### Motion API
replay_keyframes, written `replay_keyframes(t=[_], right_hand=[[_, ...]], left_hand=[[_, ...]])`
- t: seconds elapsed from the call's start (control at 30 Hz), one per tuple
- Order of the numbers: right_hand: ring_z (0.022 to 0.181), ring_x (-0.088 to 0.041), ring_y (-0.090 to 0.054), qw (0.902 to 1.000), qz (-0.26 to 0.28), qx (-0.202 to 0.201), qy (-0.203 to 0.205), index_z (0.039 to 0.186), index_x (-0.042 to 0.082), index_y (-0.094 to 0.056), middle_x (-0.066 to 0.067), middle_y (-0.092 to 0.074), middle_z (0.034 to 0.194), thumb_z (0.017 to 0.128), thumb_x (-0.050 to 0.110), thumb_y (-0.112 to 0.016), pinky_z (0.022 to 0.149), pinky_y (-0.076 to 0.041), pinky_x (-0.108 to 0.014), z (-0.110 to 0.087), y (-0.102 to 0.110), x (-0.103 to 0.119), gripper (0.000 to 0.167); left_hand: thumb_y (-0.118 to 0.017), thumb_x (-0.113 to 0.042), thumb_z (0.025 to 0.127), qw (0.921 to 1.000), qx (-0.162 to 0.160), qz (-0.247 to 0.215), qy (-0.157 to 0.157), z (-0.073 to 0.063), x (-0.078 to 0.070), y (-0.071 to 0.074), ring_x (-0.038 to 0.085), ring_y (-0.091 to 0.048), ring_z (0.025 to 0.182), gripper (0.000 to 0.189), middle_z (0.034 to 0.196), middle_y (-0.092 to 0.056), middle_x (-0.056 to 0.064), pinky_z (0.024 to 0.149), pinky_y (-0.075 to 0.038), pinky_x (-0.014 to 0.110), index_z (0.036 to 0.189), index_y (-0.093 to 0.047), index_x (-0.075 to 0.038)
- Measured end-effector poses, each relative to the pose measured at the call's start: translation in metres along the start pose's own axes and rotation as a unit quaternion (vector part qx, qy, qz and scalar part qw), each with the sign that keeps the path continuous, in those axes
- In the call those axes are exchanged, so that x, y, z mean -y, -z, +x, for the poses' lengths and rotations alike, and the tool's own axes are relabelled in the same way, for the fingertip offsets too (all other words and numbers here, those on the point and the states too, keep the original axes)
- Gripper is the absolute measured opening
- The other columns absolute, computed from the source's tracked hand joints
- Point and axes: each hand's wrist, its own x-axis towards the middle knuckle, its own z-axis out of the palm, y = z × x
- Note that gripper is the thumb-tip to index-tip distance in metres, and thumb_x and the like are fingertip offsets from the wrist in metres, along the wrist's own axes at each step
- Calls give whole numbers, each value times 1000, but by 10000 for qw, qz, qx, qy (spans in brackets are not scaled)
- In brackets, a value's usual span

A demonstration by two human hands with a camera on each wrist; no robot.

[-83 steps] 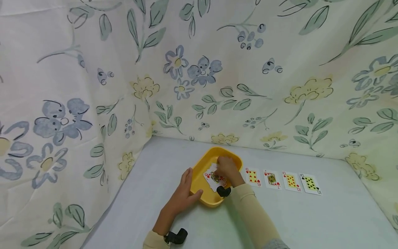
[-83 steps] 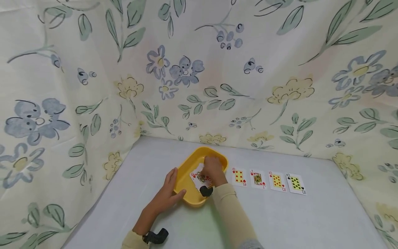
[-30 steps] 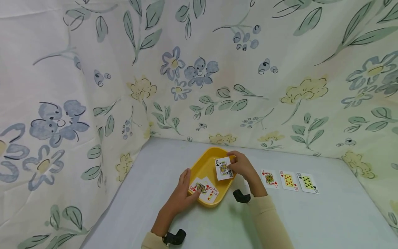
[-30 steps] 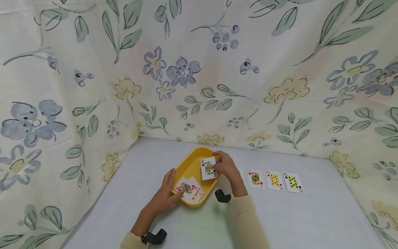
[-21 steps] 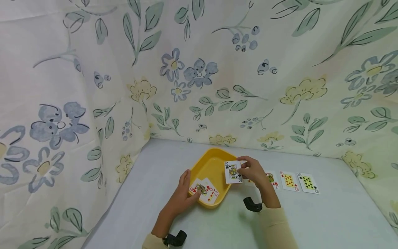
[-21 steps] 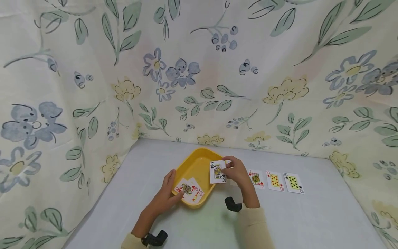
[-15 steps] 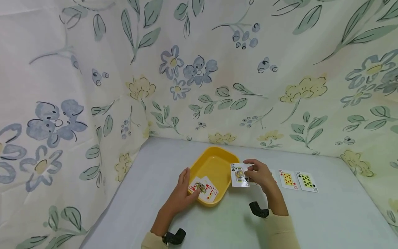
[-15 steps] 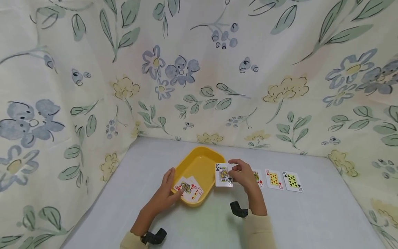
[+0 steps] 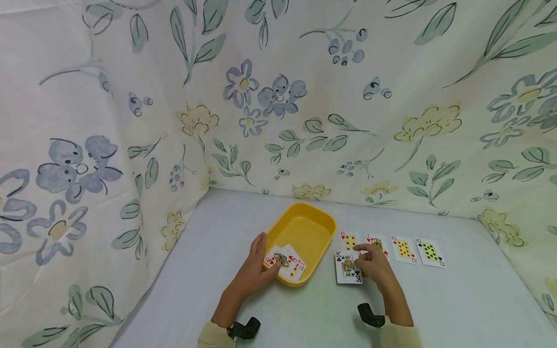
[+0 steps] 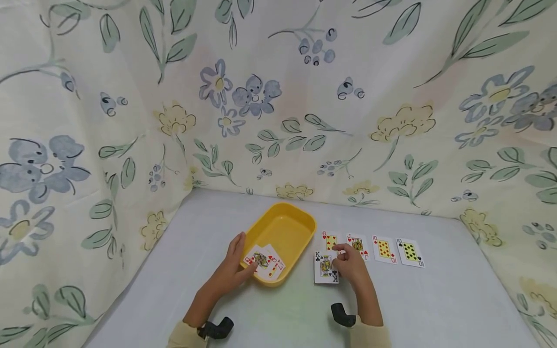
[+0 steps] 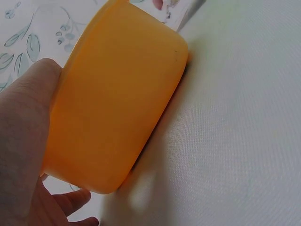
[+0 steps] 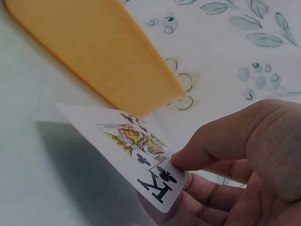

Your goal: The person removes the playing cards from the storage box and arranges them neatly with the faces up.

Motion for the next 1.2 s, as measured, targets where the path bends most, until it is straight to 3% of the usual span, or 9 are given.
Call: replay_keyframes(t=[0.2, 0.53, 1.03, 1.2], right_hand=[[77, -24, -52, 9967, -802, -136, 19, 128, -4, -60, -11, -56, 89, 88, 3, -66, 61, -43, -35, -8, 2, -3, 41], [79, -29, -59, 9847, -1728, -188, -119, 131, -6, -53, -17, -63, 95, 85, 6, -69, 63, -49, -39, -11, 0, -9, 50], [73, -28, -58, 9758, -2114, -528, -203, 132, -10, -47, -18, -63, 88, 83, 11, -73, 61, -49, -39, -14, -5, -10, 60], [81, -33, -59, 9721, -2245, -655, -149, 135, -11, -45, -31, -63, 108, 83, 14, -76, 67, -51, -44, -12, -7, -12, 66]], left_hand=[[-65, -38, 97, 10000, 9, 37, 39, 0, 1, 0, 33, -25, 151, 96, 170, -6, 11, 117, -29, 54, 165, -5, -7], [-66, -37, 97, 10000, -4, 32, 13, 0, 1, -1, 33, -23, 152, 96, 170, -7, 12, 117, -28, 54, 165, -7, -4], [-66, -38, 97, 10000, 3, -4, 16, -1, 4, -3, 30, -23, 152, 96, 170, -6, 11, 118, -28, 53, 165, -7, -4], [-66, -39, 97, 10000, 7, 35, 67, 1, 3, -2, 28, -23, 152, 96, 171, -5, 7, 119, -27, 51, 165, -7, -6]])
